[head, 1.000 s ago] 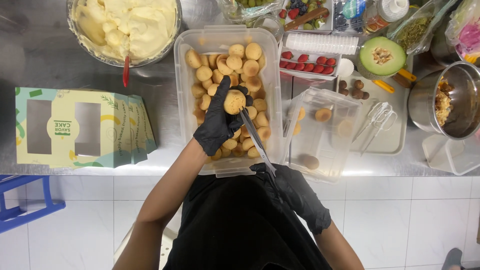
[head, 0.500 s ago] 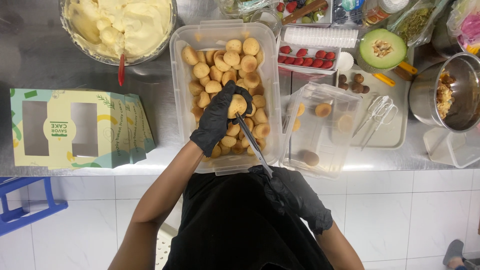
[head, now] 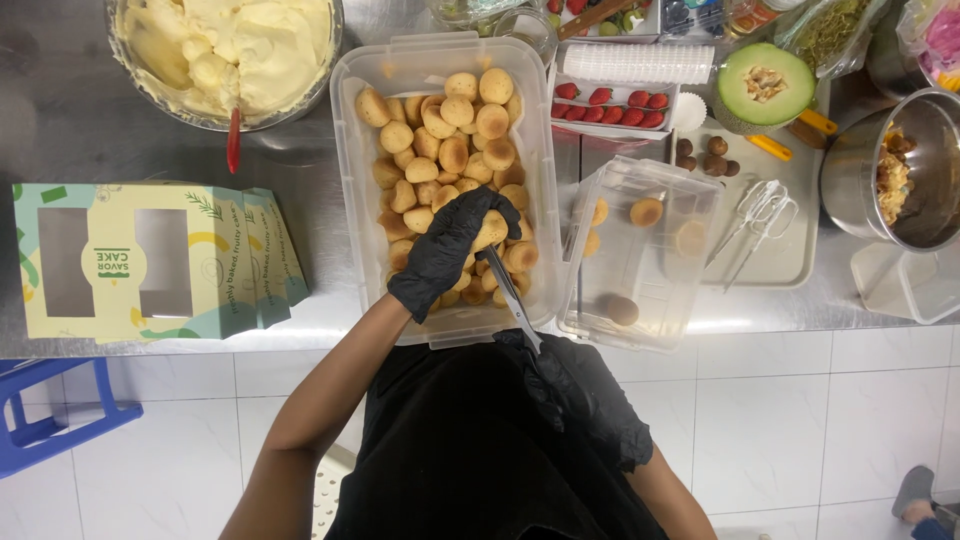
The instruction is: Cutting small bread rolls or cream puffs using scissors to prepare them for filling.
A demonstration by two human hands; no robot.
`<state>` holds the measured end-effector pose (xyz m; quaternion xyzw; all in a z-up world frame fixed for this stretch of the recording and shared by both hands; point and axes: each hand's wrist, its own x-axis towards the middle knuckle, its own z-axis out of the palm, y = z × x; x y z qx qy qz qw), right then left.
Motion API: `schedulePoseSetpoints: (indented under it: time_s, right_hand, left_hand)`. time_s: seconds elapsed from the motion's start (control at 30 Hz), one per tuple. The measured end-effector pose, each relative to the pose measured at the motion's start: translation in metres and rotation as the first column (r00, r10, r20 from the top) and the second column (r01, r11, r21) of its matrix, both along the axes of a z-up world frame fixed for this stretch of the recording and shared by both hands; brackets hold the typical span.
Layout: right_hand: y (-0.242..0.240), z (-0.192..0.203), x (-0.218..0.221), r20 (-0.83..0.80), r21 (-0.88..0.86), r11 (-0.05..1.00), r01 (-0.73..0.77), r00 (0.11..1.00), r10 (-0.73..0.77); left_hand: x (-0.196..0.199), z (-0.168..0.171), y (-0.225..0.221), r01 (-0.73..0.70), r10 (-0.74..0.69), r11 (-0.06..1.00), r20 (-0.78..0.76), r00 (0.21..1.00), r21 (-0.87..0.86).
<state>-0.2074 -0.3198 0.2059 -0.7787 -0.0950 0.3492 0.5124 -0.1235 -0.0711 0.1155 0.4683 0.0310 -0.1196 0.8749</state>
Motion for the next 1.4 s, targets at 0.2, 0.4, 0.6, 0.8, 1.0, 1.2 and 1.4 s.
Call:
schedulePoseSetpoints:
  time_s: [0.2,0.4,0.6,0.8,1.0,1.2,1.4]
  right_hand:
    - [-0.039,-0.027,-0.031,-0.083,-0.008,0.995,0.096,0.992,-0.096]
    - [-0.063,-0.024,-0.046,-0.018,0.056,0.894,0.444,0.896,-0.444]
    - [-0.026,0.050,-0.016,-0.181,0.236,0.804,0.545,0.838,-0.515]
    - [-0.018,0.042,-0.012,-0.140,0.183,0.822,0.539,0.842,-0.521]
    - [-0.005,0.031,-0.003,-0.365,0.168,0.799,0.578,0.789,-0.494]
    - [-0.029,-0.004,-0.004,0.071,-0.184,0.955,0.232,0.972,-0.222]
    - [-0.039,-0.030,-0.007,-0.223,-0.353,0.935,-0.028,0.973,-0.056]
  left_hand:
    - [0.029,-0.014,-0.008,-0.026,0.026,0.987,0.002,1.000,0.159]
    - [0.062,-0.016,-0.064,0.172,-0.203,0.975,-0.238,0.950,-0.142]
    - [0.051,-0.047,-0.092,-0.270,-0.136,0.809,0.614,0.777,0.522]
    - [0.001,-0.080,-0.027,0.009,-0.425,0.150,0.056,0.903,0.989]
    - [-0.025,-0.123,-0.027,-0.638,-0.565,-0.363,0.383,0.730,0.679]
    - [-0.013,-0.037,0.003,-0.016,-0.381,0.306,0.138,0.914,0.952]
    - [-0.009,-0.016,0.020,0.036,-0.151,0.895,-0.227,0.962,-0.444]
